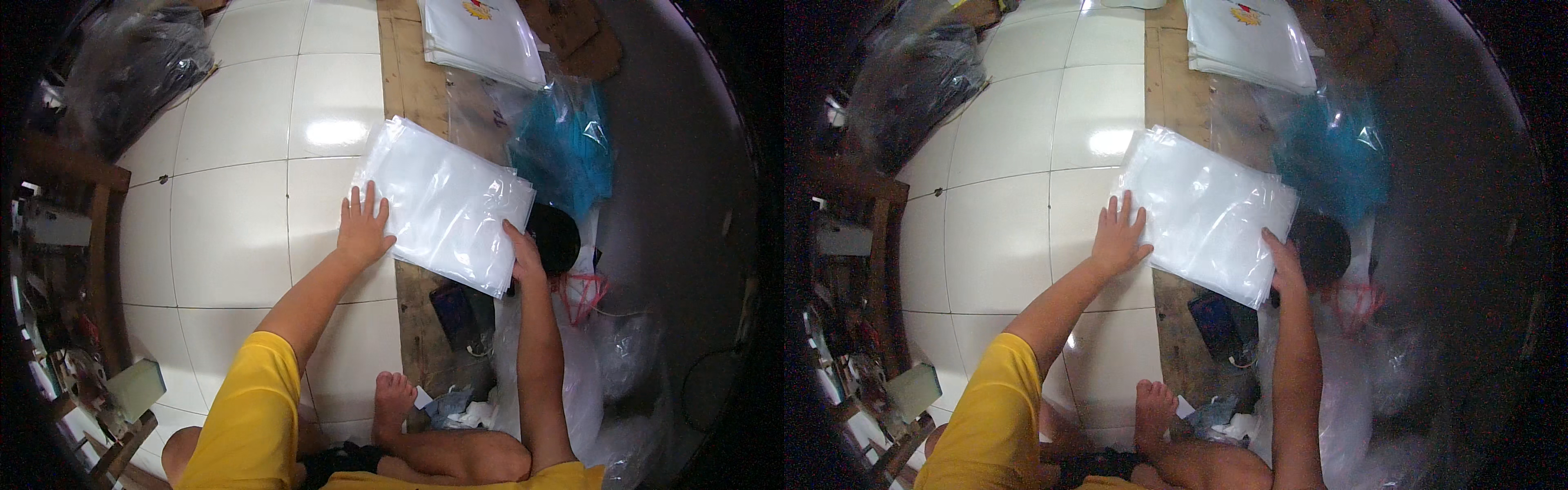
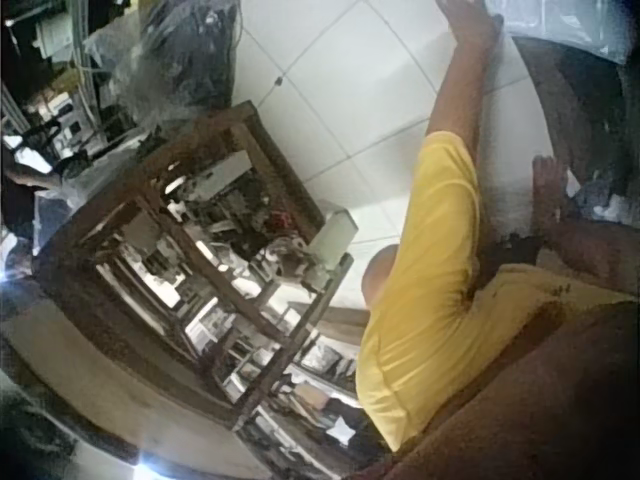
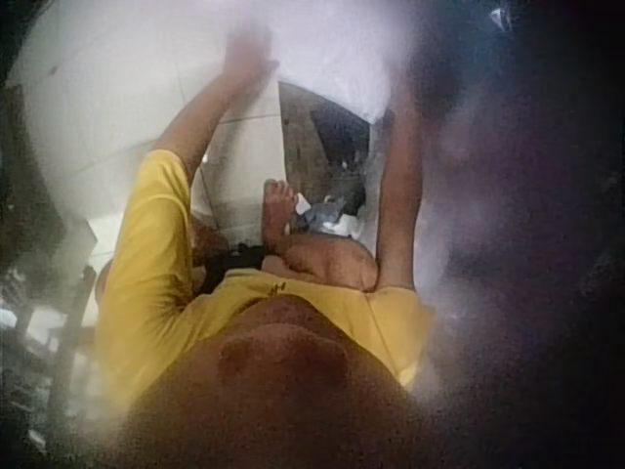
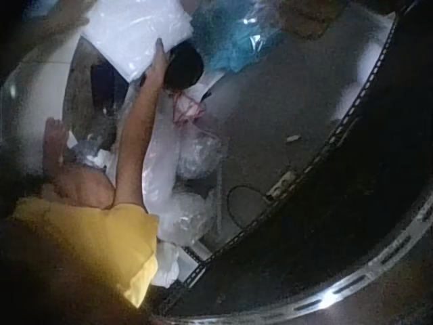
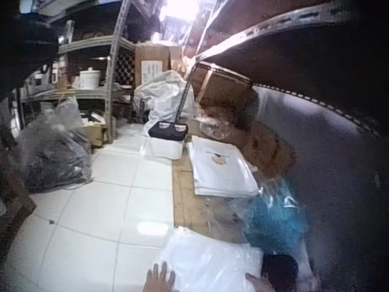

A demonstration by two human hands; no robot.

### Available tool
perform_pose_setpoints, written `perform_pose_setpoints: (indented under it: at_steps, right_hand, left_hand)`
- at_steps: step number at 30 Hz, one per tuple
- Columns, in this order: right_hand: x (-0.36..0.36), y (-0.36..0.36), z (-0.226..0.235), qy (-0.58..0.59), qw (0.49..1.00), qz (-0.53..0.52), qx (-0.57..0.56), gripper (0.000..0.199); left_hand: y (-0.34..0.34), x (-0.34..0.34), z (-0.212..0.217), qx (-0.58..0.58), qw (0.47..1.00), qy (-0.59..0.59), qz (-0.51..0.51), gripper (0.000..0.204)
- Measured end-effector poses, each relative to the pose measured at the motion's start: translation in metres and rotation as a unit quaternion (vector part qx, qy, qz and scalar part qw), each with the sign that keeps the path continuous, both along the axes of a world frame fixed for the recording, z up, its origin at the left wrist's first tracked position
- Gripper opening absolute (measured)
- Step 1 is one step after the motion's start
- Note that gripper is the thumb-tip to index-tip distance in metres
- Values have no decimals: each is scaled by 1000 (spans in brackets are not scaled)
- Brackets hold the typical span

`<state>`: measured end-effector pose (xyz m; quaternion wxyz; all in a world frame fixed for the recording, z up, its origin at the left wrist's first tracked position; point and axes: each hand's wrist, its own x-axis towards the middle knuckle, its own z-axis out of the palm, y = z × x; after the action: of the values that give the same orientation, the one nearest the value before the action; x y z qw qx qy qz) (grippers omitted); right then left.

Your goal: The person sits on the floor and wipes a transparent plastic sheet with a cloth, then folds it and stacks it with other sheets. The person then moves to a nearby rack and places the folded sheet on top of other printed sheets.

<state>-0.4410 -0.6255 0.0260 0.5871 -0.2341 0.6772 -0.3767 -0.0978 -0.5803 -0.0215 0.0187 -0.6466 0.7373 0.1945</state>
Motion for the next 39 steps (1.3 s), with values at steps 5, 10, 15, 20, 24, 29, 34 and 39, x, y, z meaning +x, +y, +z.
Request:
perform_pose_setpoints:
  at_steps: [5, 10, 15, 20, 24, 29, 34, 39]
  right_hand:
    - [-12, -3, -20, 74, 995, 35, -50, 53]
    - [18, 2, 2, 281, 948, 70, -131, 52]
    - [38, 12, 42, 83, 978, 90, -168, 58]
    - [24, -22, 68, 231, 935, 207, -172, 45]
    - [85, -46, 142, 410, 759, 406, -301, 43]
    - [60, -117, 244, 428, 793, 342, -267, 39]
    - [231, 33, 234, 711, 349, 532, -299, 32]
    - [249, 61, 254, 583, 441, 547, -407, 27]
  left_hand:
    - [-4, 2, 12, 6, 998, 24, -61, 82]
    - [3, 64, 16, 37, 982, 186, 13, 66]
    - [63, 183, 92, 42, 994, 43, -93, 46]
    - [187, 251, 165, 94, 995, 18, -5, 42]
    - [326, 253, 162, 24, 971, 145, 189, 39]
    - [472, 210, 83, -143, 835, 307, 434, 28]
    - [526, 203, 36, -176, 546, 479, 665, 31]
    - [428, 244, 87, -199, 633, 492, 564, 33]
